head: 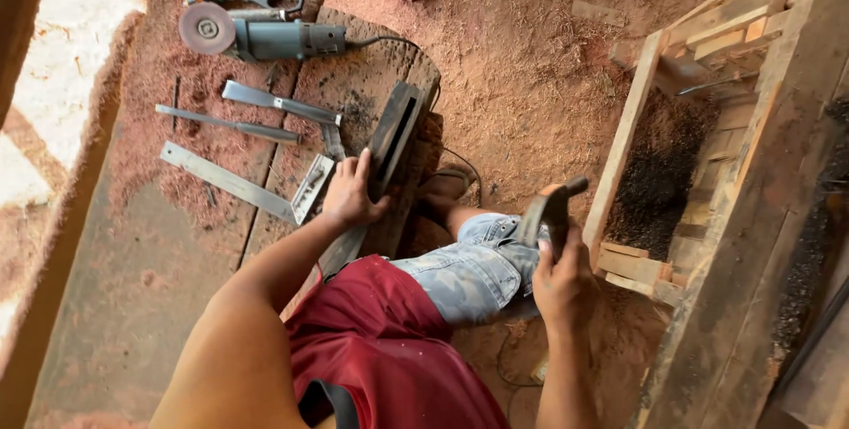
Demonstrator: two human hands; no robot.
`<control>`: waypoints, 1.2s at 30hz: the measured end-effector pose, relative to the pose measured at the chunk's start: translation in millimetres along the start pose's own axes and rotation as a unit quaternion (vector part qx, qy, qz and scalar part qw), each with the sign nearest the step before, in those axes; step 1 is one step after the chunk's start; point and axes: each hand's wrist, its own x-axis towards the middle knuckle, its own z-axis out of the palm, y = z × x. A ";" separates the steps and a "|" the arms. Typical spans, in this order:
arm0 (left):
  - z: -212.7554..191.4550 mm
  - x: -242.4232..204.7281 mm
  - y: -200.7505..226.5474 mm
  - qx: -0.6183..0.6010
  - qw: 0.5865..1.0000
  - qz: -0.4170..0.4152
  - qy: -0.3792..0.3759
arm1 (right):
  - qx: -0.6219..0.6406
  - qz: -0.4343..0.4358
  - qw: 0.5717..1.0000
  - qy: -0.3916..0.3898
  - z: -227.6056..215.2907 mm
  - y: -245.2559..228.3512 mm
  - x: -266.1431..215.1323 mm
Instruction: Using a hammer and a metal punch to mark or create holes in a wooden plank
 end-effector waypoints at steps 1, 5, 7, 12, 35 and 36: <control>-0.6 -4.4 0.3 0.006 1.000 -0.004 -0.007 | -0.030 -0.033 0.999 -0.013 2.4 11.4 -2.7; -15.5 -10.8 12.2 0.026 0.996 -0.054 -0.070 | -0.098 -0.114 0.988 -0.024 41.1 71.1 -15.7; -18.8 -13.8 14.7 0.024 0.991 -0.088 -0.098 | -0.092 -0.123 0.987 -0.042 35.5 76.2 -11.3; -53.9 -104.2 4.8 -0.030 0.983 -0.165 0.068 | -0.062 -0.157 0.982 -0.090 20.4 88.3 0.9; -130.4 -158.2 124.3 -0.089 0.892 -0.423 -0.129 | -0.072 -0.089 0.963 -0.243 -15.4 78.0 28.1; -147.1 -143.9 129.6 -0.089 0.894 -0.422 -0.124 | -0.070 -0.091 0.964 -0.239 -15.2 76.2 29.4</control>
